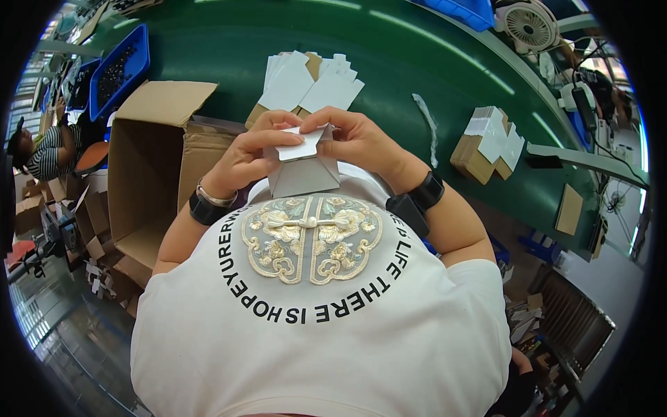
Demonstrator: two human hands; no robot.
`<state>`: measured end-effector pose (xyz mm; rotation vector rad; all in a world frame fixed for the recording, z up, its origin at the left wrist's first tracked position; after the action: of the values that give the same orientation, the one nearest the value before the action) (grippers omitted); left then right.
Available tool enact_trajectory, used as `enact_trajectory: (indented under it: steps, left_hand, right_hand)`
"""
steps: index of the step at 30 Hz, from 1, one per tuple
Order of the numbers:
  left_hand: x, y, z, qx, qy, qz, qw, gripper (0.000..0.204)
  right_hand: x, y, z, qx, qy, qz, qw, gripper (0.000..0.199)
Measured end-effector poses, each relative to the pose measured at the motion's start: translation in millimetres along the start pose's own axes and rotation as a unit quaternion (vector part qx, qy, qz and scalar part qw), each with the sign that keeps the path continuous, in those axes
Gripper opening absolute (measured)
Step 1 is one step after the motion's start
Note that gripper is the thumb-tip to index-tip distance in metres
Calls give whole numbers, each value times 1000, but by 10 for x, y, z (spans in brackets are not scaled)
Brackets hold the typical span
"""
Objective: The person picks up flat cardboard pieces, folds them into small white boxes by hand, and places them into a larger cardboard box, repeating the process several times.
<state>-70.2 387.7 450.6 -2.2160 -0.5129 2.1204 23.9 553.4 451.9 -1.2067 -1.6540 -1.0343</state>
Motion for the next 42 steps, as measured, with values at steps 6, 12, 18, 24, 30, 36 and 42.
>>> enact_trajectory:
  steps: [6,12,18,24,30,36,42]
  left_hand:
    - [-72,-51,-104,-45,-36,102,993,48]
    - [-37,-121,-181,-102,-47,189,976,56]
    - [-36,-100,-111,-94,-215,185,954,57]
    - [130,828,132,-204,44,280,937,53]
    - [-142,789,-472,-126,121,252,952,44]
    - [-744,1030,-136,-313,230,32,921,36]
    - [-1380,2027,754,-383,-390,237,803,24]
  right_hand:
    - [81,27,-9,-26,106,-27,994,36]
    - [152,-39,-48,-28,310,-37,949,36]
    - [264,-171,-96,49,459,-30,886,36]
    - [352,-71,0,91,330,-98,934,32]
    - [355,-130,-57,113,196,130,965,31]
    - [550,-408,-301,183,303,212,911,33]
    - [491,-247,-41,94,438,86,890,30]
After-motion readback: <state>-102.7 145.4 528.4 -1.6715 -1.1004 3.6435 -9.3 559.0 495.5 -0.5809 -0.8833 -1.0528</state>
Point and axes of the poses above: each hand's wrist, its own y-axis away from the middle knuckle, its own z-axis out of the back of the hand, x = y × z, the point moved 4 cm from there along -y, towards the middle knuckle, and after that the axes turned 6 degrees about x, right-handed, at the moved point
